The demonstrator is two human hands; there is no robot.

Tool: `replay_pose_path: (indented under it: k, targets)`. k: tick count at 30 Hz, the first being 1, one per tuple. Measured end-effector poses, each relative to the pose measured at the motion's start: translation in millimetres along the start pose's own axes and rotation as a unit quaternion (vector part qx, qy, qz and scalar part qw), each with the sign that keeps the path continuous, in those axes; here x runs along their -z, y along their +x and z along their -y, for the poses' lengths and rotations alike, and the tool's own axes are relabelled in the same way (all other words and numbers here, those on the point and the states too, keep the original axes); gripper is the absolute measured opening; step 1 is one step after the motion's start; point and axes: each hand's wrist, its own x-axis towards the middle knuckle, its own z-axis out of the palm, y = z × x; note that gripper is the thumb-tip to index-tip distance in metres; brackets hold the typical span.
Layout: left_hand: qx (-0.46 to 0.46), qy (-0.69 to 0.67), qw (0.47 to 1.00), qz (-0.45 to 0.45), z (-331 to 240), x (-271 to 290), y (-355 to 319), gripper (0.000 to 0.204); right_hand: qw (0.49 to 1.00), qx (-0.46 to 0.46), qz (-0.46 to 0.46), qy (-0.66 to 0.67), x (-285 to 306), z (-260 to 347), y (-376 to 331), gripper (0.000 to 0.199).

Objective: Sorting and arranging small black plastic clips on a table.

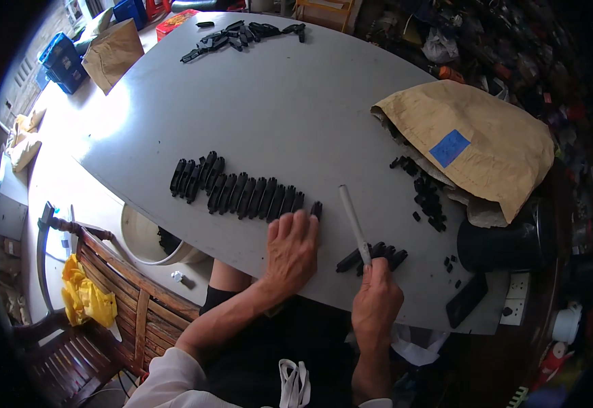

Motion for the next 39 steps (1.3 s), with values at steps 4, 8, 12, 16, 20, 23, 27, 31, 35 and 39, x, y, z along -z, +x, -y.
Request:
replay_pose_path:
  k: [4,8,12,16,20,23,27,31,35,39]
  targets:
    - [-0.005,-0.12,0.993,0.008,-7.2,-6.0,-20.5,0.033,0.999,0.036,0.015,-0.018,-12.2,-2.1,0.6,0.012]
    - [0.005,-0.19,0.982,0.001,-12.0,-6.6,-21.7,0.035,0.995,0.022,0.069,-0.063,-22.5,-4.7,1.8,0.013]
    - [0.02,-0.215,0.976,-0.013,-13.2,-8.9,-20.6,0.038,0.995,-0.007,0.07,-0.07,-15.5,2.7,4.3,0.012]
    - [0.016,-0.215,0.976,-0.017,-10.2,-8.9,-22.4,0.039,0.999,0.02,-0.026,-0.032,-4.1,9.5,-0.1,0.011]
    - [0.018,-0.227,0.974,-0.004,-11.5,-7.4,-21.3,0.039,0.998,0.033,-0.02,-0.048,-21.9,2.6,1.3,0.009]
    - [0.015,-0.235,0.972,0.003,-8.8,-10.8,-20.8,0.038,0.984,0.022,0.123,-0.127,-19.7,4.4,12.2,0.008]
    - [0.026,-0.223,0.974,0.022,-12.4,-9.1,-22.7,0.038,0.998,-0.009,0.026,-0.057,6.0,6.5,10.8,0.007]
    - [0.028,-0.259,0.964,0.049,-23.2,-14.3,-15.2,0.039,0.998,-0.012,-0.044,-0.041,12.4,3.9,12.4,0.012]
    - [-0.033,-0.171,0.985,-0.017,-19.2,-6.7,-2.4,0.036,0.999,-0.005,-0.041,-0.022,9.2,-0.7,6.1,0.012]
    - [0.06,-0.013,0.997,-0.045,12.9,2.4,5.1,0.033,1.0,0.006,-0.019,-0.017,5.1,0.1,4.7,0.01]
